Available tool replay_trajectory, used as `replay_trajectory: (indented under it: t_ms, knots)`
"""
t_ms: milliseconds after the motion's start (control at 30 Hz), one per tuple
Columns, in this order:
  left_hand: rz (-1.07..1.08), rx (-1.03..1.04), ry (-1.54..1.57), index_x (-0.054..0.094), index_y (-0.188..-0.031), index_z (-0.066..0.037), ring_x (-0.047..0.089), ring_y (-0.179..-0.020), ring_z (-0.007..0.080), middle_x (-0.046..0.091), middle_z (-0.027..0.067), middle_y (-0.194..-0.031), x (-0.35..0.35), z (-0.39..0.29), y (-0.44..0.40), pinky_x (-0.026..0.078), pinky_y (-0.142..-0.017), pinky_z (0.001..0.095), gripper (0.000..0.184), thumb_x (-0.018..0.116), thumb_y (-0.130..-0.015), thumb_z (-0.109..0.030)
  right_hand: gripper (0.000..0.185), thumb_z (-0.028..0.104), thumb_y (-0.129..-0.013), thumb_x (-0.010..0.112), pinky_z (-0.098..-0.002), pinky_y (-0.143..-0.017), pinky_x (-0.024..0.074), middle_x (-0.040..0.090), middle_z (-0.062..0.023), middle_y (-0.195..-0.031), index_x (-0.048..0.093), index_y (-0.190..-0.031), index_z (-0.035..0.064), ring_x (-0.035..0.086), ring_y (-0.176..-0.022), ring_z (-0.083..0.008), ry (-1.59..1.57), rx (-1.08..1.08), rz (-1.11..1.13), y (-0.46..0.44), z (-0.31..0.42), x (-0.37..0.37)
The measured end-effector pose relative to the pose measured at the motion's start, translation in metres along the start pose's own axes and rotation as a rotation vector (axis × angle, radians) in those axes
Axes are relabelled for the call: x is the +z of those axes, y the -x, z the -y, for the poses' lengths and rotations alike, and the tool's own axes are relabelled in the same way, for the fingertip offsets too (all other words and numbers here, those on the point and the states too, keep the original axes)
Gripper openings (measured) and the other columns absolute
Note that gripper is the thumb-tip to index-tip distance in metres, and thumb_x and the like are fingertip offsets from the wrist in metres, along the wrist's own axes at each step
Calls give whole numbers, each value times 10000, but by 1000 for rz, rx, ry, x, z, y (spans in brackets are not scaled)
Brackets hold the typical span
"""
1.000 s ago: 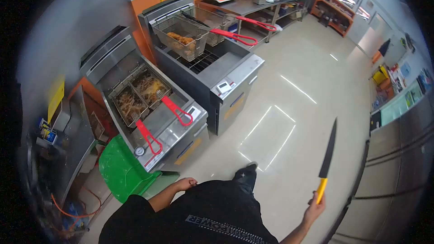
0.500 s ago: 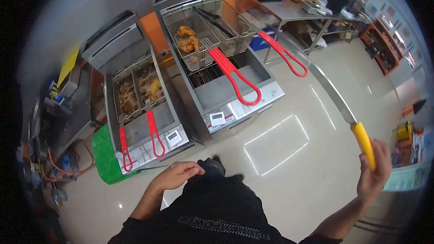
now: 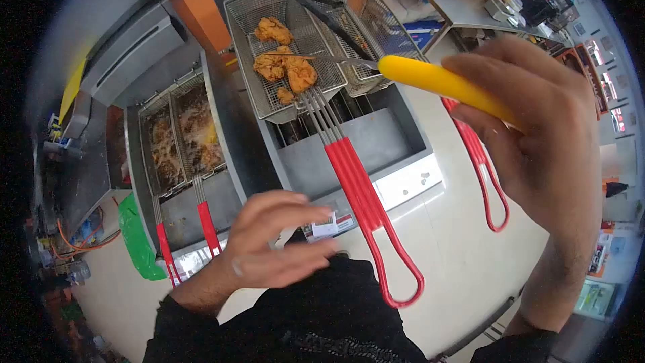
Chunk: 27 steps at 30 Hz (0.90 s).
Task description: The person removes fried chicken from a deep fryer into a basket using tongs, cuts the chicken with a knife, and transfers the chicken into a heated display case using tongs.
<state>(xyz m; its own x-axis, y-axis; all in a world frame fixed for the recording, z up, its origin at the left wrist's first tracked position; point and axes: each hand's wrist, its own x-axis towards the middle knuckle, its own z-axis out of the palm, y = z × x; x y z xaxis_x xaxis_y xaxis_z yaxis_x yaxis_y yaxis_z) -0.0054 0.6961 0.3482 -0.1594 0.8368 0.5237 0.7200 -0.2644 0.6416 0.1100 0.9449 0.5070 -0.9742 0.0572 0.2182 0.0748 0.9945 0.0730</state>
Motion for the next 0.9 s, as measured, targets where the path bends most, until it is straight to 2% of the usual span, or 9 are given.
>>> replay_trajectory:
  t_ms: [67, 133, 233, 367, 400, 533, 633, 733, 900]
  knots:
    - [77, 201, -51, 642, -1159, -184, 467, -1212, 218, 564, 57, -1270, 9, 11, -22, 410, -984, 400, 358, 705, -808, -207, 248, -2, -781, 683, -282, -725, 559, 628, -173, -959, 669, -1028, -19, 661, -847, -264, -16, -51, 29, -22, -9, 20]
    - [160, 413, -111, 591, -1219, -180, 459, -1231, 218, 562, 75, -1265, 24, 23, -41, 400, -992, 413, 370, 634, -857, -244, 262, 5, -772, 693, -285, -720, 560, 629, -169, -954, 669, -1032, -22, 663, -845, -262, -20, -89, 71, -43, -12, 34]
    - [235, 564, -199, 557, -1233, -147, 491, -1176, 211, 581, 90, -1176, 44, 40, -58, 396, -989, 418, 356, 553, -902, -278, 291, 31, -760, 706, -295, -707, 563, 630, -159, -942, 670, -1044, -22, 665, -830, -259, 0, -90, 134, -67, -10, 47]
    - [349, 499, -102, 565, -1130, -69, 546, -986, 195, 582, 58, -961, 54, 42, -64, 399, -981, 408, 301, 530, -904, -266, 306, 44, -757, 715, -295, -684, 565, 635, -154, -943, 668, -1052, -19, 668, -811, -252, 20, -89, 173, -84, -10, 62]
    - [294, 475, -79, 568, -1046, -41, 541, -859, 184, 546, 18, -848, 58, 42, -64, 416, -931, 390, 260, 524, -902, -253, 307, 44, -756, 717, -295, -681, 564, 636, -154, -943, 668, -1052, -19, 668, -809, -250, 24, -92, 182, -87, -9, 66]
    - [276, 484, -132, 579, -989, -44, 550, -850, 183, 570, 28, -852, 63, 43, -63, 422, -817, 353, 258, 509, -899, -275, 311, 46, -753, 724, -291, -667, 564, 638, -156, -946, 666, -1052, -19, 670, -798, -244, 35, -89, 216, -96, -8, 75]
    - [280, 483, -103, 582, -967, -45, 553, -844, 187, 591, 38, -885, 65, 43, -64, 427, -825, 362, 243, 506, -900, -266, 315, 47, -752, 730, -288, -657, 563, 640, -157, -947, 664, -1052, -20, 671, -790, -239, 50, -84, 231, -101, -9, 77]
    - [233, 436, -3, 650, -926, -17, 576, -845, 216, 638, 61, -859, 67, 44, -64, 418, -840, 359, 220, 555, -916, -214, 319, 48, -750, 736, -286, -647, 563, 641, -158, -949, 663, -1052, -20, 672, -782, -234, 60, -84, 244, -104, -7, 78]
    - [231, 458, -35, 643, -952, -14, 588, -882, 221, 645, 68, -872, 69, 43, -63, 420, -852, 364, 227, 560, -915, -223, 325, 50, -747, 745, -282, -630, 562, 644, -160, -952, 660, -1053, -20, 674, -769, -226, 82, -102, 265, -109, 3, 84]
